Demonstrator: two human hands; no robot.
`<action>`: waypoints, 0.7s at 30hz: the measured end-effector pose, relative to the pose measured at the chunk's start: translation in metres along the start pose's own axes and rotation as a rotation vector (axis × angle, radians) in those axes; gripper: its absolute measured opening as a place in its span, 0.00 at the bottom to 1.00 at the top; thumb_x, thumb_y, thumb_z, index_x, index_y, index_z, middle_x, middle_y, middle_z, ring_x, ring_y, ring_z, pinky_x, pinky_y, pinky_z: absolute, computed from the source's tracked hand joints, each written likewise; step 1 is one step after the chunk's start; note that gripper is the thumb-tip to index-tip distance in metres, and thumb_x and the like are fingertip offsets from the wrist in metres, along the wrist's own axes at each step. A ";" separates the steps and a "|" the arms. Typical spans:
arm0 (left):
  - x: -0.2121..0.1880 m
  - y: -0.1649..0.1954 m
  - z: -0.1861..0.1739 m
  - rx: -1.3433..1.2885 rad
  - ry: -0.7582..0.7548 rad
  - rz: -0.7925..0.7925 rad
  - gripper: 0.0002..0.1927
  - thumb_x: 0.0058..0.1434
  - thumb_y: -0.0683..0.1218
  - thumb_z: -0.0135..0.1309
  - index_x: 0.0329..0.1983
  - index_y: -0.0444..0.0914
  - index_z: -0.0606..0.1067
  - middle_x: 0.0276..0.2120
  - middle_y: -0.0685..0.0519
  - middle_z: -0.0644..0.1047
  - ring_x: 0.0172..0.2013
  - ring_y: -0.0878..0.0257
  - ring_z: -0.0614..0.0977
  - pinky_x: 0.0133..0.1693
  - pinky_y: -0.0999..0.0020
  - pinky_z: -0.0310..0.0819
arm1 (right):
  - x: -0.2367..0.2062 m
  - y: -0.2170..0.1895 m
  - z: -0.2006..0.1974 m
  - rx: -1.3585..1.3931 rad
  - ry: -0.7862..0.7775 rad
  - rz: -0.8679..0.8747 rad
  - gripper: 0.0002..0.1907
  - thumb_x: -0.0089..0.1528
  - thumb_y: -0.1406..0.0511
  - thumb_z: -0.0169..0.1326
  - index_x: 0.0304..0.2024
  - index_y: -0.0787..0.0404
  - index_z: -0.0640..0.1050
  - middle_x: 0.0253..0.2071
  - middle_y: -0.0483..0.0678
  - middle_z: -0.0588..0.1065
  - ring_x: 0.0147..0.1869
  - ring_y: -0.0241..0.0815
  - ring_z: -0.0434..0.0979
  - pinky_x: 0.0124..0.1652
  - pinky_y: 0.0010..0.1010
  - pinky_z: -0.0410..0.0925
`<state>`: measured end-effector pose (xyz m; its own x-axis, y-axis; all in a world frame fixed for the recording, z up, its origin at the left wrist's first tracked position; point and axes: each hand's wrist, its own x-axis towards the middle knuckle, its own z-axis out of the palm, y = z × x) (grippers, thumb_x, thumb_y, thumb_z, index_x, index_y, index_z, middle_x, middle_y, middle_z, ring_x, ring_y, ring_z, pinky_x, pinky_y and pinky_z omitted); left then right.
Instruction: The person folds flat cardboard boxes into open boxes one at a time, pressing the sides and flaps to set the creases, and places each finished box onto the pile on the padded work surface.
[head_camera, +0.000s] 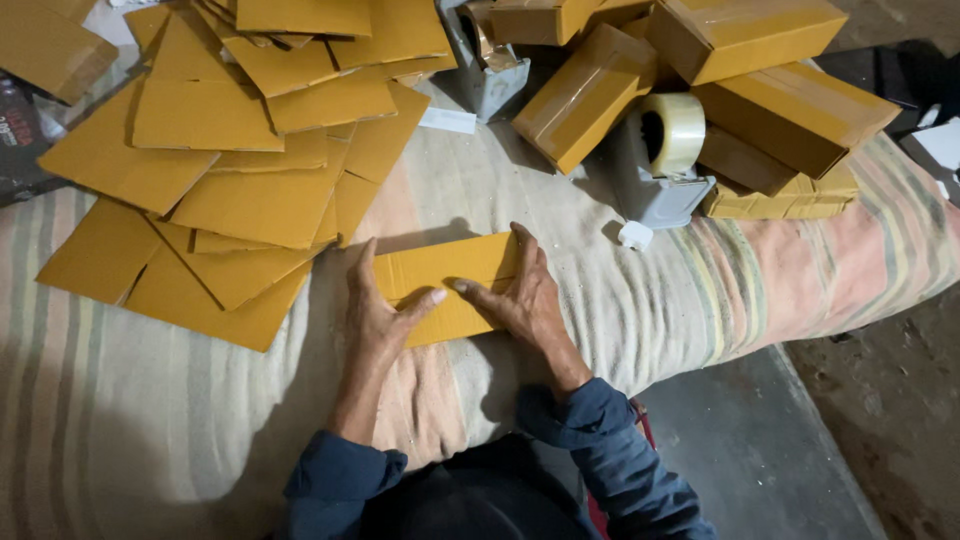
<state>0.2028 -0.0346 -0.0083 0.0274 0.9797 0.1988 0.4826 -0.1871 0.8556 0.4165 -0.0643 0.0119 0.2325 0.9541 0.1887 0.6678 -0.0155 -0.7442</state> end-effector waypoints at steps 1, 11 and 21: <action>0.000 0.002 -0.001 -0.021 -0.005 -0.022 0.50 0.54 0.60 0.63 0.72 0.35 0.55 0.67 0.36 0.60 0.66 0.42 0.64 0.60 0.52 0.65 | 0.000 -0.002 -0.001 0.029 -0.003 0.037 0.48 0.57 0.46 0.61 0.71 0.61 0.57 0.63 0.72 0.66 0.62 0.68 0.73 0.55 0.50 0.70; -0.010 -0.001 -0.007 -0.100 0.024 0.100 0.47 0.60 0.62 0.59 0.74 0.35 0.54 0.68 0.35 0.61 0.67 0.42 0.65 0.63 0.50 0.64 | -0.004 -0.010 -0.006 0.081 -0.030 0.079 0.44 0.60 0.48 0.55 0.70 0.61 0.57 0.64 0.71 0.66 0.58 0.65 0.77 0.54 0.49 0.71; -0.012 -0.012 -0.004 -0.273 0.026 -0.065 0.41 0.67 0.61 0.53 0.75 0.35 0.59 0.68 0.40 0.66 0.66 0.49 0.71 0.62 0.57 0.69 | -0.009 -0.004 -0.008 0.129 -0.029 -0.006 0.40 0.64 0.52 0.57 0.70 0.65 0.58 0.65 0.72 0.64 0.67 0.67 0.67 0.60 0.48 0.65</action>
<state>0.1936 -0.0449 -0.0188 -0.0200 0.9886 0.1489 0.2284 -0.1405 0.9634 0.4170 -0.0749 0.0184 0.2065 0.9624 0.1764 0.5720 0.0275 -0.8198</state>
